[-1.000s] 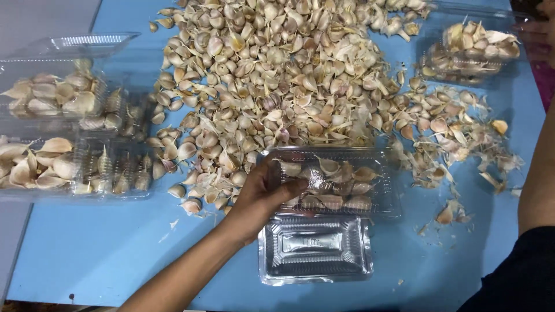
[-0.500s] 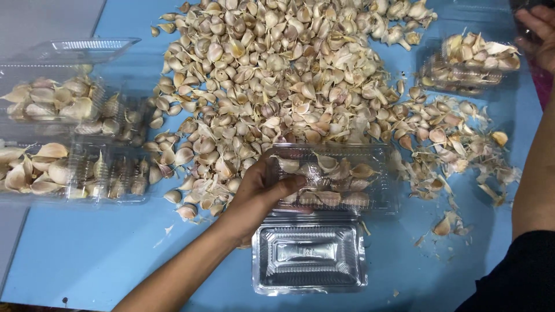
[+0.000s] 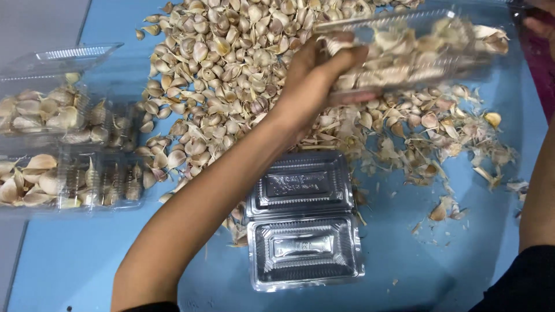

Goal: Packing individual garlic cloves into plastic containers from a large pile on a table

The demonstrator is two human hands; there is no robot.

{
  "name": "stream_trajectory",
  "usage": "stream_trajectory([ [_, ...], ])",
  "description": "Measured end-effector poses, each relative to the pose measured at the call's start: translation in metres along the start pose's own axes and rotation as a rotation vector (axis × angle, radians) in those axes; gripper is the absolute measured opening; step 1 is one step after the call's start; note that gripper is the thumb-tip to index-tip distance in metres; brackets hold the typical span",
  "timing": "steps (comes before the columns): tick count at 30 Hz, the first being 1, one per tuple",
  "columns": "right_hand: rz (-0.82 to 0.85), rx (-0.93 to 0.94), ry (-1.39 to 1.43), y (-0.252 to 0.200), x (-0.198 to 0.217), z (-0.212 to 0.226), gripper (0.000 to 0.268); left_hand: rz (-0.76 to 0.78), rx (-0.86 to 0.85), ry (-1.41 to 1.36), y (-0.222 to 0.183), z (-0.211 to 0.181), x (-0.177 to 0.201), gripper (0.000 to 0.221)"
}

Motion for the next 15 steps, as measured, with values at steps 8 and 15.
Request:
stream_trajectory([
  [8,-0.261,-0.403,0.271,0.011,-0.023,0.028,0.052,-0.094,-0.079,-0.027,0.109,0.014,-0.043,0.052],
  [15,-0.596,-0.469,0.392,-0.010,-0.028,0.024,0.037,-0.137,0.039,0.228,0.153,0.046,-0.085,0.069],
])
Point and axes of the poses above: each hand's wrist, its own y-axis towards the middle knuckle, its own x-axis out of the back of the hand, z = x × y, the point moved 7 cm from there along y, towards the middle knuckle, and after that the axes turned 13 degrees about y, right-handed, at the moved point
